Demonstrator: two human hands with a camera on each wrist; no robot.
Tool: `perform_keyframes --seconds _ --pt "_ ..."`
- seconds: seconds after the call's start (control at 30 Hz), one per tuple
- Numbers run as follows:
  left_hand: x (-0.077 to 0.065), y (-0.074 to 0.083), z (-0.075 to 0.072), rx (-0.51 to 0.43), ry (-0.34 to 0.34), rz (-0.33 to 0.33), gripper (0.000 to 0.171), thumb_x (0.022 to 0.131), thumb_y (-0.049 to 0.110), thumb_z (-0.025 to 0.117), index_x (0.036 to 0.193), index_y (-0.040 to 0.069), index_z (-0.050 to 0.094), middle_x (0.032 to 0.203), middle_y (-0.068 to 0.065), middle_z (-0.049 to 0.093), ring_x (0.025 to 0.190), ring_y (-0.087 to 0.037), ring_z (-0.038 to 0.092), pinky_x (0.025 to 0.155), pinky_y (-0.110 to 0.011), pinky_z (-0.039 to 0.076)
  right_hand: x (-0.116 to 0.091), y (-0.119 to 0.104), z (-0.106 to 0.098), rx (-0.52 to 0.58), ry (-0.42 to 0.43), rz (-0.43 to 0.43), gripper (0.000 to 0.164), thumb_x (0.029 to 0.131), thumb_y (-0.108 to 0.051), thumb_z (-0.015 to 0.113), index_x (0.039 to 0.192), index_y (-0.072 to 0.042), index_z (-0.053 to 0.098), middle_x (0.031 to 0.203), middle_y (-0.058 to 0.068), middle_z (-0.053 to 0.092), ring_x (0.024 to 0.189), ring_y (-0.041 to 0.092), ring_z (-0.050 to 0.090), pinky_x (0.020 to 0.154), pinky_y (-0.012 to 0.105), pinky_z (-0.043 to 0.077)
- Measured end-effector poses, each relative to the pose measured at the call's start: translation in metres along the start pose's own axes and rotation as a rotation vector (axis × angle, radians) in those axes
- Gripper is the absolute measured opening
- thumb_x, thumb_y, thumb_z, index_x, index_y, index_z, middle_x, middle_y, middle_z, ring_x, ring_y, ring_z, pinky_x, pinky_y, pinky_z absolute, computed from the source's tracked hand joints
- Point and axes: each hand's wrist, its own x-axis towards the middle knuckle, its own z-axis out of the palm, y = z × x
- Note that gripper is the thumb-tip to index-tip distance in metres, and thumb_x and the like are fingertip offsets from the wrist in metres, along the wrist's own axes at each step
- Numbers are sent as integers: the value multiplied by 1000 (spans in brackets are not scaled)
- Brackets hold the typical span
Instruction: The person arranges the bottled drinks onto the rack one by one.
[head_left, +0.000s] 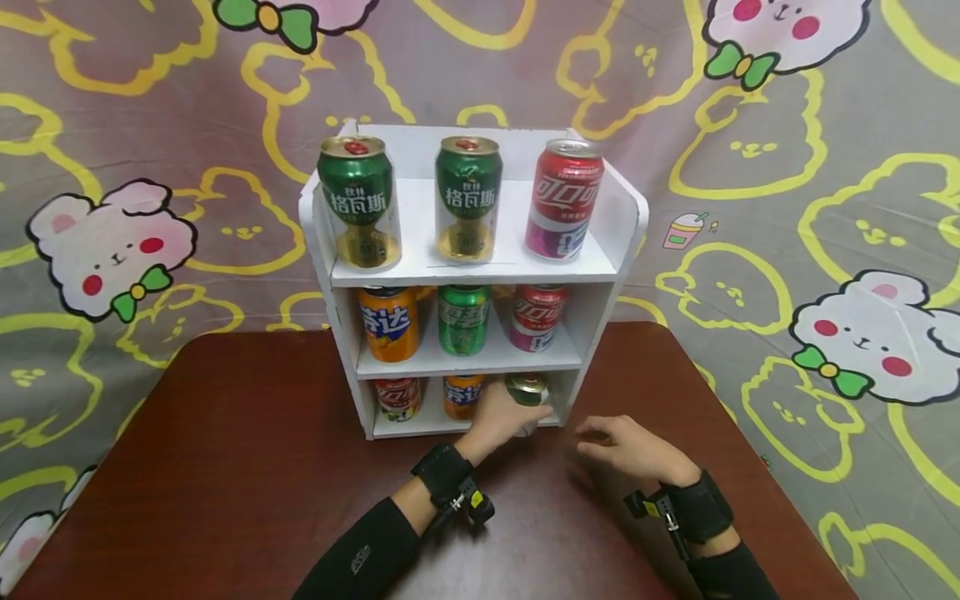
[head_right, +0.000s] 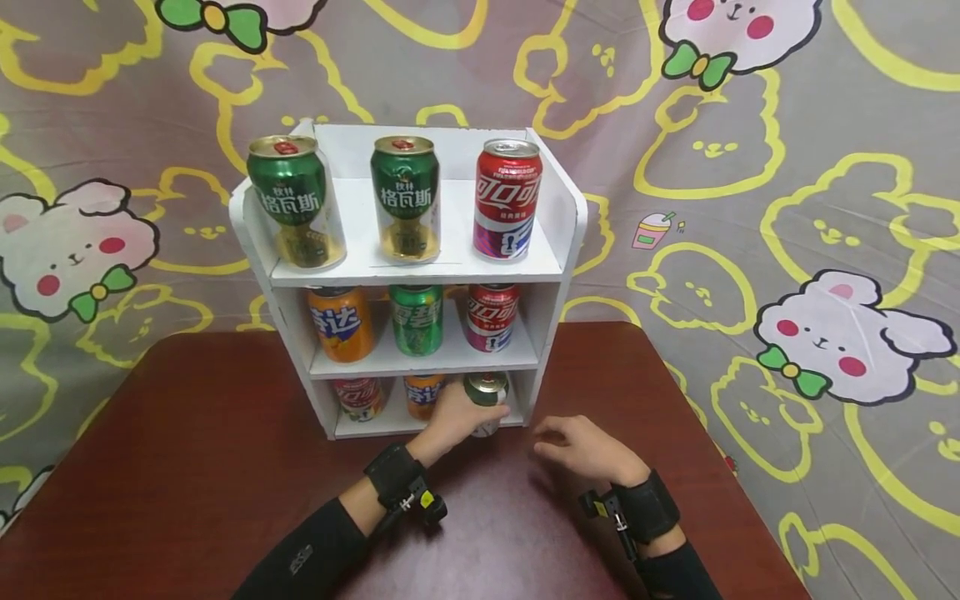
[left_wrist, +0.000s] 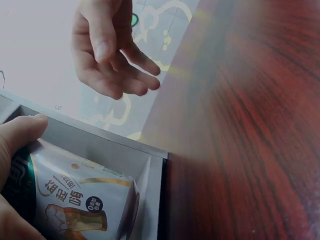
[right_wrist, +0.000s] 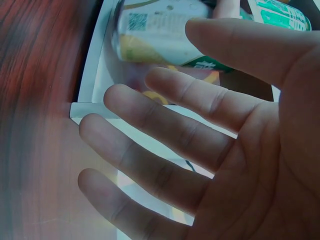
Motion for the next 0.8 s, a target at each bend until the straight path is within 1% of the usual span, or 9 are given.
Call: perform_keyframes --seconds 0.13,0.23,0.33,0.47,0.57,0.67,0.8 --pt "5 -5 5 -5 19 -10 84 64 30 87 132 5 45 120 -9 58 108 -22 57 93 -34 44 0 -1 -1 -10 4 -2 33 94 -29 59 113 -2 63 105 6 65 94 15 63 76 30 53" --pt "8 -8 7 -22 10 -39 88 65 29 87 137 8 41 126 -9 55 113 -23 54 97 -35 42 0 -2 -2 -5 4 -2 33 94 -29 59 113 -2 63 106 7 65 94 15 63 76 30 53" --pt "11 -11 8 -39 9 -46 94 66 31 86 142 9 34 133 -10 49 119 -24 49 101 -38 38 0 -3 -3 0 2 -1 33 95 -29 59 113 -2 63 106 9 65 94 15 64 76 29 53" --pt "16 -13 11 -22 14 -49 101 67 34 86 145 9 28 139 -12 43 125 -27 44 104 -40 34 0 -4 -3 8 -3 -5 32 95 -28 59 113 -1 63 107 10 65 94 16 64 76 29 53" --pt "18 -14 13 -2 16 -77 102 67 36 85 146 9 27 139 -13 42 126 -28 43 104 -40 34 -1 -3 -2 16 -3 -10 32 95 -27 59 113 -1 62 106 10 65 94 17 64 76 30 53" --pt "19 -13 15 3 18 -92 99 68 38 84 145 8 30 138 -13 45 124 -28 45 103 -41 36 -1 -2 -2 22 -2 -19 32 95 -27 59 113 0 62 106 11 65 94 18 64 76 30 53" --pt "24 -13 17 2 21 -58 97 68 41 83 144 7 32 136 -13 46 123 -29 47 101 -41 37 -1 -2 -2 22 1 -25 32 94 -26 59 113 0 62 106 11 65 94 18 64 77 31 53"
